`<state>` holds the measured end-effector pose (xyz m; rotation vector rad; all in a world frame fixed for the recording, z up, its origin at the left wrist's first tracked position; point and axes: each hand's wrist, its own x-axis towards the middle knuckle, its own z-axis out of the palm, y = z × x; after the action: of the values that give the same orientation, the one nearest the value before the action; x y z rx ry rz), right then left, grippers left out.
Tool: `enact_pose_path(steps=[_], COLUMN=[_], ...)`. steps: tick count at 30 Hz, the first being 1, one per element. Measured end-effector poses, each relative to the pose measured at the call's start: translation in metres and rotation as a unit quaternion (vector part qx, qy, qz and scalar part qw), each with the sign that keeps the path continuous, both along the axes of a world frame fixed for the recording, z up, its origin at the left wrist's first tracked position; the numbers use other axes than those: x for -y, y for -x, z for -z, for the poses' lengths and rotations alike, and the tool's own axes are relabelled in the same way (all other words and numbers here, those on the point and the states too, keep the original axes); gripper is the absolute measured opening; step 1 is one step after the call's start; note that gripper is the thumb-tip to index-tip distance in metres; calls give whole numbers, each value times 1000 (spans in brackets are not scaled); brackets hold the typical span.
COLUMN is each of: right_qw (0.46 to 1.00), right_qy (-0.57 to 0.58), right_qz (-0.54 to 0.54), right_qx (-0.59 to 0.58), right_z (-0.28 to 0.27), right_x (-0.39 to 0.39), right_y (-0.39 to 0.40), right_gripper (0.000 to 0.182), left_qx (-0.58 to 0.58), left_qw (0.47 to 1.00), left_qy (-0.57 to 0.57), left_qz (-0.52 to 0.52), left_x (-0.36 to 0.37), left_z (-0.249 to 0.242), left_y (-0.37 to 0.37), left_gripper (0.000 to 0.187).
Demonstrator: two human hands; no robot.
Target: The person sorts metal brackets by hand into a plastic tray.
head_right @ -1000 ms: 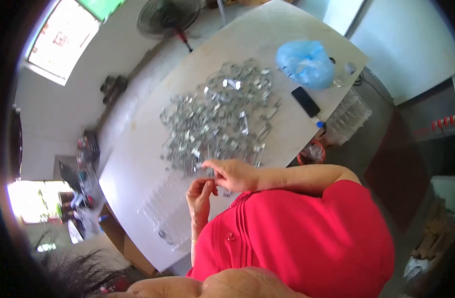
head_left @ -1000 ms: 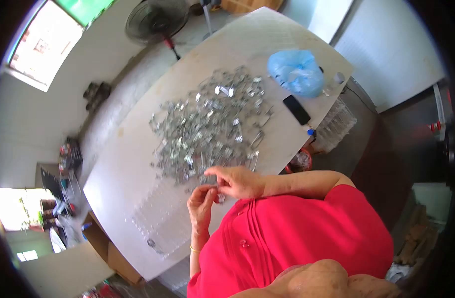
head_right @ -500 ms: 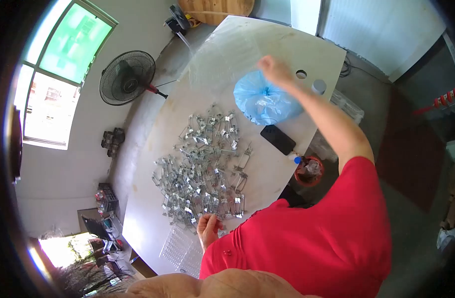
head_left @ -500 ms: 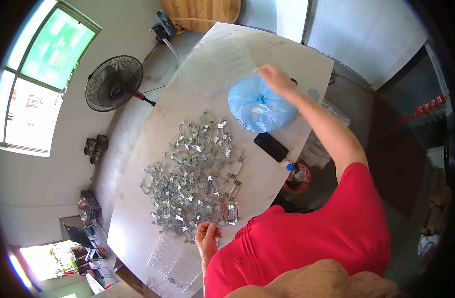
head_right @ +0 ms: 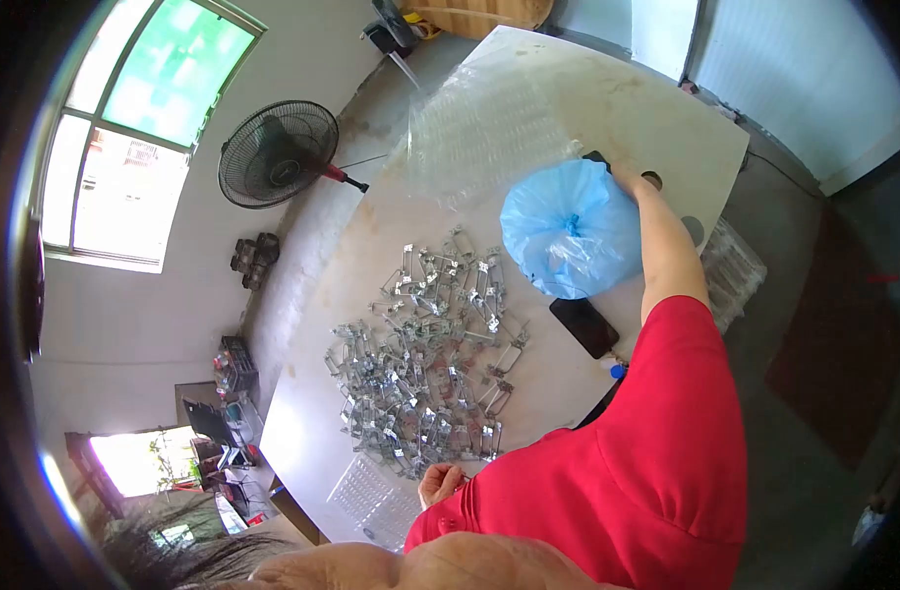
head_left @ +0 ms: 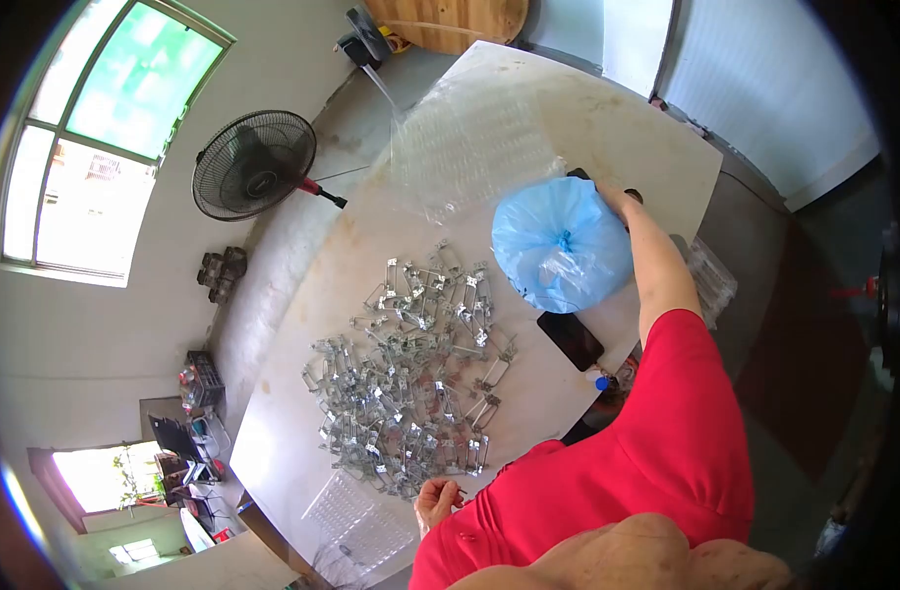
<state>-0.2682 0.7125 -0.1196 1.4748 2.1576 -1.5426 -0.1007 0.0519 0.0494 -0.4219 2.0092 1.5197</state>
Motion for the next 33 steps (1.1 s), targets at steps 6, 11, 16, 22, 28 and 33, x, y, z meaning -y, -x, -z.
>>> enact_pose_path(steps=[6, 11, 16, 22, 28, 33], right_qw=[969, 951, 905, 894, 906, 894], right_qy=[-98, -261, -366, -359, -411, -294], right_qz=[-168, -167, -205, -264, 34, -4], right_qx=[153, 1, -62, 31, -95, -339], right_z=[-14, 10, 53, 54, 43, -89], right_x=[-18, -30, -29, -28, -60, -9], right_y=[25, 68, 101, 112, 126, 112], right_gripper=[54, 41, 33, 29, 25, 24], left_qx=[12, 26, 30, 40, 34, -46], left_qw=[1000, 999, 997, 993, 997, 998], left_qy=[15, 32, 57, 108, 66, -22], left_qz=[-3, -7, -34, -12, -23, -37], left_x=[-11, -16, -14, -21, -15, -17], left_z=[1, 3, 16, 15, 18, 14], left_y=[17, 21, 15, 19, 24, 32], left_gripper=[17, 17, 18, 20, 16, 8])
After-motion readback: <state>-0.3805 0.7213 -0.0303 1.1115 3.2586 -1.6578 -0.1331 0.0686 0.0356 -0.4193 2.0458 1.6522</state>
